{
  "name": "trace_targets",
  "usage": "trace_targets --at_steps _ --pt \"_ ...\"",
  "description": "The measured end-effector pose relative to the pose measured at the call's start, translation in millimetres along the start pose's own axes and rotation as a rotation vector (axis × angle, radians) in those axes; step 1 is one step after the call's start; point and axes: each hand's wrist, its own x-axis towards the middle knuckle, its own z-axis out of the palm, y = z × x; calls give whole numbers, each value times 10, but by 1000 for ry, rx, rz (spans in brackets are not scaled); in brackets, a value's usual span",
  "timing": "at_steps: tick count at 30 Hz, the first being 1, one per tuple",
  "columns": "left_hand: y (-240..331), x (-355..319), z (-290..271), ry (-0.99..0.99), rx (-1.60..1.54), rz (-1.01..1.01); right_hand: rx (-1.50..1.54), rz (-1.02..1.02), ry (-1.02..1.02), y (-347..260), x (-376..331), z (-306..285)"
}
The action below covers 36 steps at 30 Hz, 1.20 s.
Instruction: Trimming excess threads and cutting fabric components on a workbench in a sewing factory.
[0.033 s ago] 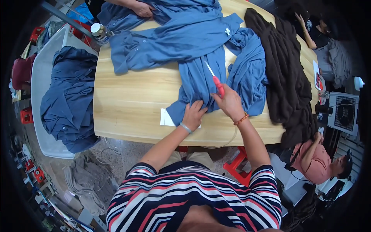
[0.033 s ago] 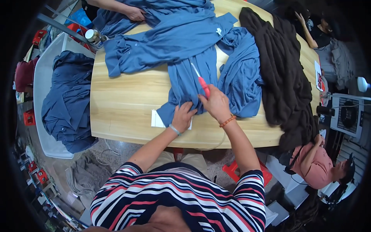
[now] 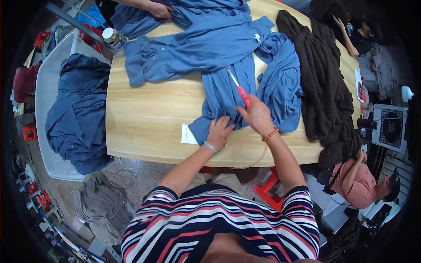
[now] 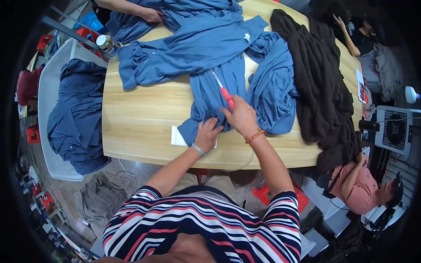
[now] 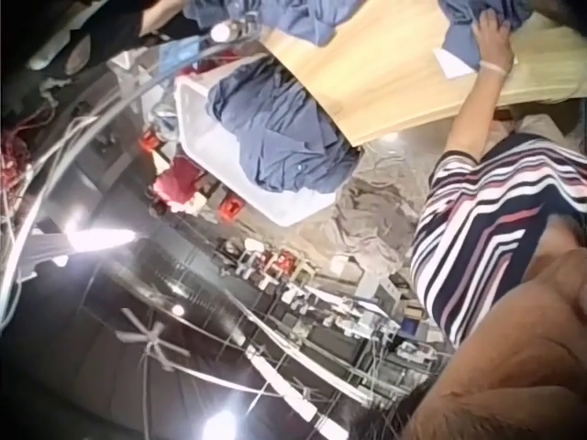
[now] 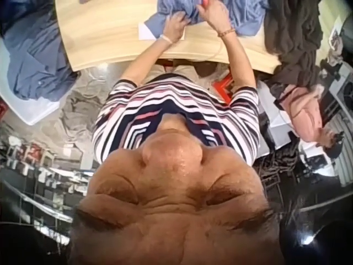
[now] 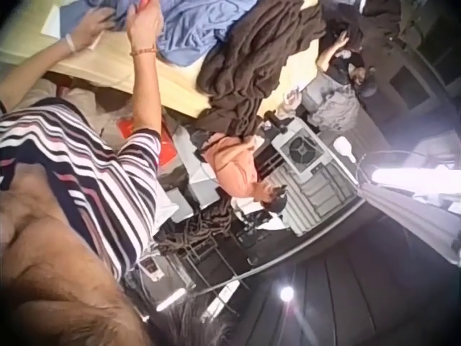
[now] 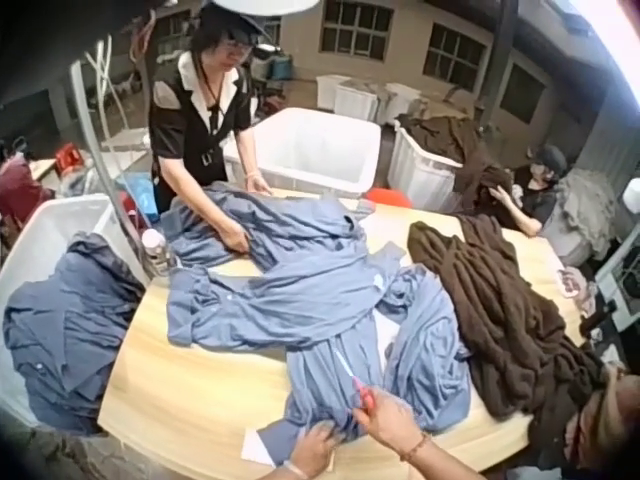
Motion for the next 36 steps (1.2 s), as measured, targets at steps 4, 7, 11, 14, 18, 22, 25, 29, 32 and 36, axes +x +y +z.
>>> trace_targets --at_steps 4,7,11,14,18,22,25,29,32,36 --pt "77 -77 31 17 -22 5 -35 -31 24 87 153 337" --pt "171 -124 53 13 -42 -7 -51 -82 82 370 230 529" --pt "356 -330 59 -80 -19 6 24 22 -18 355 -35 429" --pt "564 -573 111 -156 -58 40 80 26 -17 556 -431 464" --pt "518 -501 -206 -213 -580 -71 81 136 -101 653 -889 497" --pt "15 515 -817 131 70 -102 46 60 20 756 -1071 586" --pt "-549 1161 -952 58 280 -90 68 70 2 716 -1038 582" --pt "-1099 1696 -1037 -360 249 -254 87 90 20 772 -1049 579" --pt "-1574 1839 -1107 -349 249 -242 90 104 38 730 -1059 548" --pt "-2332 2352 -1508 166 329 -383 127 164 5 686 -1073 548"
